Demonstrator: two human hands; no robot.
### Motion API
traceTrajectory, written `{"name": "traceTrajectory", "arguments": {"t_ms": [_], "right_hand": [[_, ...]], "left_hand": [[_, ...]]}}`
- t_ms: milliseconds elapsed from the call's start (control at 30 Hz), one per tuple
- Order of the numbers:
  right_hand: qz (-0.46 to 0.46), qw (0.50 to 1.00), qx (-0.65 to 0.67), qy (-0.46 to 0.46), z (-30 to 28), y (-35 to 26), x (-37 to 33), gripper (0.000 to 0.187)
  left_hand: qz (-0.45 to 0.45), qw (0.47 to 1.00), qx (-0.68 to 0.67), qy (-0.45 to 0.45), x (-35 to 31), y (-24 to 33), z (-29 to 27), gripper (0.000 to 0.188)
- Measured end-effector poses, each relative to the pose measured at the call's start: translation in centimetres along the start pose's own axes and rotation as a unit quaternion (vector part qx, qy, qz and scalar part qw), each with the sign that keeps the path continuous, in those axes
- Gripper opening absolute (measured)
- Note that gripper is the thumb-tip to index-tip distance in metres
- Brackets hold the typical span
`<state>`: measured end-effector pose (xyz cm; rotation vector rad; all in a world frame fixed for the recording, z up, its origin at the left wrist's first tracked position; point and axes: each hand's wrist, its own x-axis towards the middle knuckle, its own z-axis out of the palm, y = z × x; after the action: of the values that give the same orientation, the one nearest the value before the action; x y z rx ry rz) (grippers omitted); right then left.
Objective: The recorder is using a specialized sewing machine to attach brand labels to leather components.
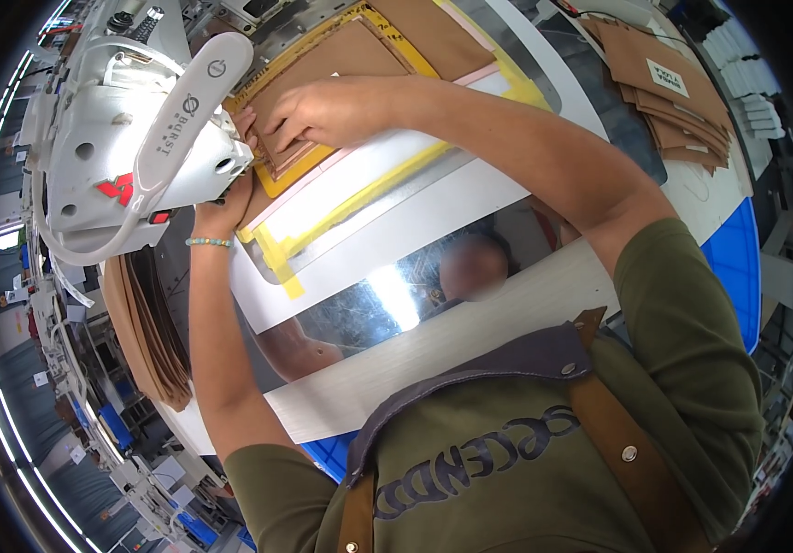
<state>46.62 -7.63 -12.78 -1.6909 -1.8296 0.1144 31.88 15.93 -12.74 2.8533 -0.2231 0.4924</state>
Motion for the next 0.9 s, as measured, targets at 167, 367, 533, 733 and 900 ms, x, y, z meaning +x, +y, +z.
{"name": "traceTrajectory", "arguments": {"t_ms": [167, 367, 533, 733, 900], "right_hand": [[0.044, 0.973, -0.073, 0.214, -0.5, 2.3, 0.2, 0.02], [0.266, 0.962, -0.06, 0.03, -4.4, 1.2, -0.1, 0.014], [0.245, 0.968, -0.06, -0.009, -3.5, 2.4, 0.0, 0.004], [0.2, 0.978, -0.063, 0.013, -2.8, 2.8, -0.1, 0.002], [0.164, 0.976, -0.136, 0.032, -2.5, 2.3, -0.4, 0.004]], "left_hand": [[-0.062, 0.997, -0.036, 0.029, -2.4, -1.6, 0.9, 0.037], [-0.047, 0.995, -0.073, 0.049, -0.8, 0.5, 0.6, 0.036], [0.007, 0.998, -0.059, 0.005, 0.3, 1.0, 0.1, 0.036], [0.011, 0.996, -0.092, 0.018, 0.1, 0.7, 0.4, 0.036], [-0.004, 0.996, -0.081, 0.034, 0.0, 0.9, 0.6, 0.034]]}}
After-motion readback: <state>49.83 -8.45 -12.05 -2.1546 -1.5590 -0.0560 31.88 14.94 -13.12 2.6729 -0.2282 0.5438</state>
